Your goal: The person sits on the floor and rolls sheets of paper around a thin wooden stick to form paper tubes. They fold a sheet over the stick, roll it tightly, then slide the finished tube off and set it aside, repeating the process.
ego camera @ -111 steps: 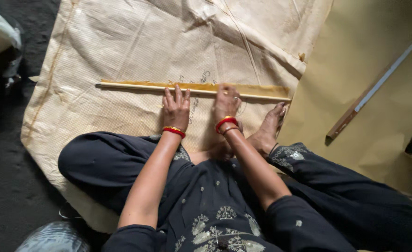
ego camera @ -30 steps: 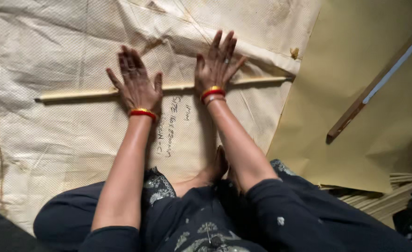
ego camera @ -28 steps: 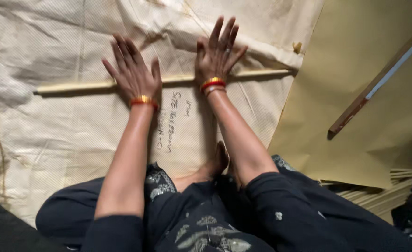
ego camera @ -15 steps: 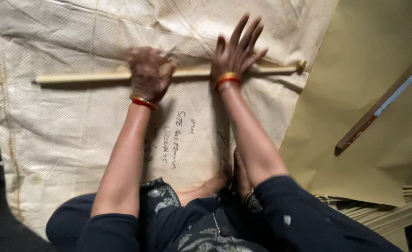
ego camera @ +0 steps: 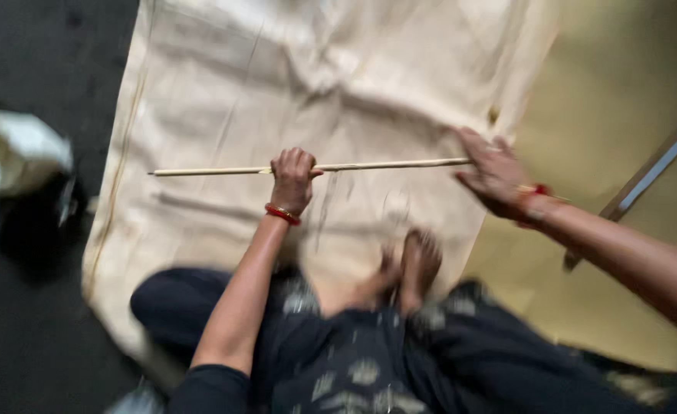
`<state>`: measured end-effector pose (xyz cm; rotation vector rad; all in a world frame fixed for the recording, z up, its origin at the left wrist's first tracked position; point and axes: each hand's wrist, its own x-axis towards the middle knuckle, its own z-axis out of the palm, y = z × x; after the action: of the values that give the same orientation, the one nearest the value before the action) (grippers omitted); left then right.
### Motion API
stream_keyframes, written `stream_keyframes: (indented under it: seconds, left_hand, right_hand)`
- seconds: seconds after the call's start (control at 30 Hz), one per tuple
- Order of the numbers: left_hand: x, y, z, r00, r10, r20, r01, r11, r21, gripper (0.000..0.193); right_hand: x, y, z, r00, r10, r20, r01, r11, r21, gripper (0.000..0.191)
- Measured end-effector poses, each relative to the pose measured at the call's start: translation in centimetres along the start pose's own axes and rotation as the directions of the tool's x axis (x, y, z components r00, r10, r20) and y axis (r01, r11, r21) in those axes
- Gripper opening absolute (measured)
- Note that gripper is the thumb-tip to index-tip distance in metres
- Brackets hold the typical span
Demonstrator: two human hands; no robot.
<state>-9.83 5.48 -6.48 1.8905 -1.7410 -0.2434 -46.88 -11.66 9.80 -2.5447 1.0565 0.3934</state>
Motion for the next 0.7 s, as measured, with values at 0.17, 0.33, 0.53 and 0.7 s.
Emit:
stream_keyframes:
  seconds: [0.17,0.33,0.53,0.7]
  left_hand:
    - [-10.6,1.9,-1.1,0.966,-0.194,0.17,0.194,0.981,0.014,0.009]
    - [-12.2,3.8,-1.0,0.974,-0.227,-0.016,0.209,0.868,0.451,0.055]
    - [-8.6,3.1,-0.2,0.811,-0.57,0.134,0.502,0.795,0.341,0.081]
    - [-0.8,-1.4,0.0,0.794,-0.575,0.196,0.451,0.774,0.445,0.076]
  right_hand:
    - [-8.8,-1.7,11.0,0.957,0.208,-0.204,-0.075,0.852,0.518,0.083]
    - [-2.9,-3.3,23.0,0.957,0.15,-0.249,-0.14,0.989,0.057,0.085]
    - [3.3,-2.1,23.4,0.936,0.199,-0.292,-0.22,0.975,-0.04,0.089]
    - [10.5,-1.7,18.7,0.911,0.187,-0.366,-0.288,0.927,-0.242,0.087]
